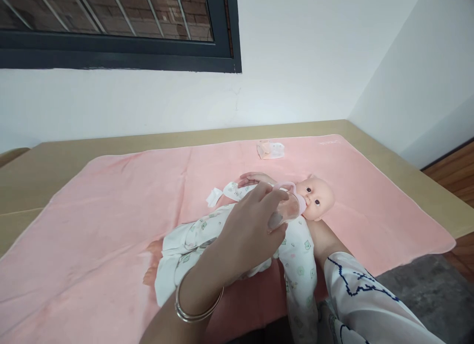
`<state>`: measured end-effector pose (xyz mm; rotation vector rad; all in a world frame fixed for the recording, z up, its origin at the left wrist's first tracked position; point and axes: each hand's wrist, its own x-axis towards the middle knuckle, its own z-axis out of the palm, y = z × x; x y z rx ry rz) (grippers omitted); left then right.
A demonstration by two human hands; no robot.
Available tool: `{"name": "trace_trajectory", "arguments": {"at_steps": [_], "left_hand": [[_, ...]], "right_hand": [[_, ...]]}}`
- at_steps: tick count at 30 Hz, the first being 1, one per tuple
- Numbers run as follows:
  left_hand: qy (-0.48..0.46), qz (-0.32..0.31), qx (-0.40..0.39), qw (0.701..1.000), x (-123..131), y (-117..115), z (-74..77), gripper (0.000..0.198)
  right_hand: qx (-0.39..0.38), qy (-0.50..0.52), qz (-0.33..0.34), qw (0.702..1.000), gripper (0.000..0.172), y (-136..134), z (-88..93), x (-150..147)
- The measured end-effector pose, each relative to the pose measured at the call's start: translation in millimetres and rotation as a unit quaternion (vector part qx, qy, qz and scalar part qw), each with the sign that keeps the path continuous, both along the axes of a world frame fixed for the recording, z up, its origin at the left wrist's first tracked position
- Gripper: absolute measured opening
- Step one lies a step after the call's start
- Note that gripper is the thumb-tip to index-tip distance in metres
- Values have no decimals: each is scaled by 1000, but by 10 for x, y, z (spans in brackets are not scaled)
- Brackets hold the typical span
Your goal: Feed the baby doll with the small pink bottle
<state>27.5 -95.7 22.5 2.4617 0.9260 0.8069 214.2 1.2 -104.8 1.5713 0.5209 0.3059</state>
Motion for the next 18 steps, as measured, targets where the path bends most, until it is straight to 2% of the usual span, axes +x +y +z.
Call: {"name": "trace_trajectory", "arguments": {"at_steps": [2,3,4,7,11,12,15,16,18], "left_hand": [[1,2,3,1000,3,-3,-5,43],[1,2,4,1000,4,-5,-8,43],[1,2,6,1000,5,-6,-10,44],[2,3,6,1000,3,-10,-14,44],[0,2,4,1000,0,-11,-12,44],[0,2,3,1000,0,-10,-11,44],[2,3,3,1000,1,-5,-4,43],[2,3,4,1000,2,-4,-2,43],[0,3,8,1000,2,-2,0,43]], "right_hand": [[-209,19,24,977,59,-31,95,-27],[-287,26,40,957,56,-44,131,-35],[-330,26,53,942,52,-55,157,-40],[-340,12,54,939,51,-68,175,-54],[-338,12,39,940,70,-59,145,-57],[-342,17,41,938,67,-57,141,-50],[-363,13,48,930,45,-57,137,-20],[-357,10,48,933,43,-58,138,-12],[-327,11,43,944,51,-57,143,-5]]}}
